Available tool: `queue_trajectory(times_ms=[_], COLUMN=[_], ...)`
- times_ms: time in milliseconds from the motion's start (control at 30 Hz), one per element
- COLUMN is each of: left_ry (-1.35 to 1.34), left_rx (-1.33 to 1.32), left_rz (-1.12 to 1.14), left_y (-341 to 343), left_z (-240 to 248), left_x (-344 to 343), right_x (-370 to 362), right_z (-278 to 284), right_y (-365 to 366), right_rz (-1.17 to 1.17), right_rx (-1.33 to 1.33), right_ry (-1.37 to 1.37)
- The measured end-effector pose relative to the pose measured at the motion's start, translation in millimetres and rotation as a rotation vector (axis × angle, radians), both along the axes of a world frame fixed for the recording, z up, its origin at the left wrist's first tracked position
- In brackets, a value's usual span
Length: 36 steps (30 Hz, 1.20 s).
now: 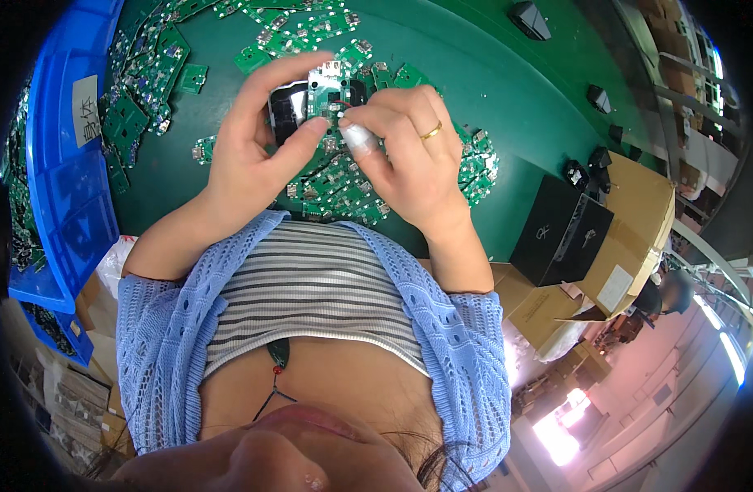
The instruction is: Assembling electronic circuit boards into black plastic enclosures on a production line.
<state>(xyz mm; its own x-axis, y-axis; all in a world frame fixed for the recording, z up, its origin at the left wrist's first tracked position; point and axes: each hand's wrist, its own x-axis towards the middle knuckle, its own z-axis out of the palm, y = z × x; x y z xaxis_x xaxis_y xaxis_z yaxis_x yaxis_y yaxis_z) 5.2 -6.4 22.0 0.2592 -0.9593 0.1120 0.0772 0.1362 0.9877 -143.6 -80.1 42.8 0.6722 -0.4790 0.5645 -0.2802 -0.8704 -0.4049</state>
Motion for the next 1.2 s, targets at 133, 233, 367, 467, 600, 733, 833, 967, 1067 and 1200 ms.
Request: queue_trajectory(times_ms=[133, 233, 367, 467, 600, 733, 833, 967, 1067, 1200], left_ry=[-0.069, -0.307, -0.3, -0.326, -0.438, -0.519, -0.494, -0.441, -0.424, -0.422], left_rx=[0.016, -0.074, 0.047, -0.063, -0.149, -0.21, -0.199, -0.146, -0.151, -0.116], left_rz=[0.092, 0.106, 0.037, 0.11, 0.146, 0.174, 0.164, 0.138, 0.137, 0.113], left_y=[2.9, 1.1, 5.1, 2.9, 1.6, 1.3, 1.3, 2.5, 2.3, 4.8], left_z=[2.1, -2.4, 5.7, 2.7, -1.1, -1.3, -0.3, 1.2, 1.0, 4.9], left_x=[-0.4, 3.0, 5.1, 3.9, 4.2, 5.3, 5.2, 5.5, 5.3, 4.0], right_x=[3.5, 5.1, 5.5, 5.3, 6.8, 5.6, 4.6, 4.8, 4.3, 3.1], right_z=[0.7, 0.7, 0.8, 1.4, 3.4, 3.2, 1.3, 0.6, 0.1, 1.9], right_y=[0.9, 1.8, 3.6, 4.8, 6.1, 3.0, 1.0, -0.7, 1.1, 2.8], right_rz=[0.001, -0.008, 0.001, 0.006, 0.024, 0.064, 0.097, 0.092, 0.066, 0.034], right_rx=[-0.039, -0.042, -0.044, -0.054, -0.125, -0.164, -0.199, -0.074, 0.02, 0.004], right_ry=[0.009, 0.013, 0.028, 0.047, 0.072, 0.099, 0.1, 0.045, 0.022, 0.052])
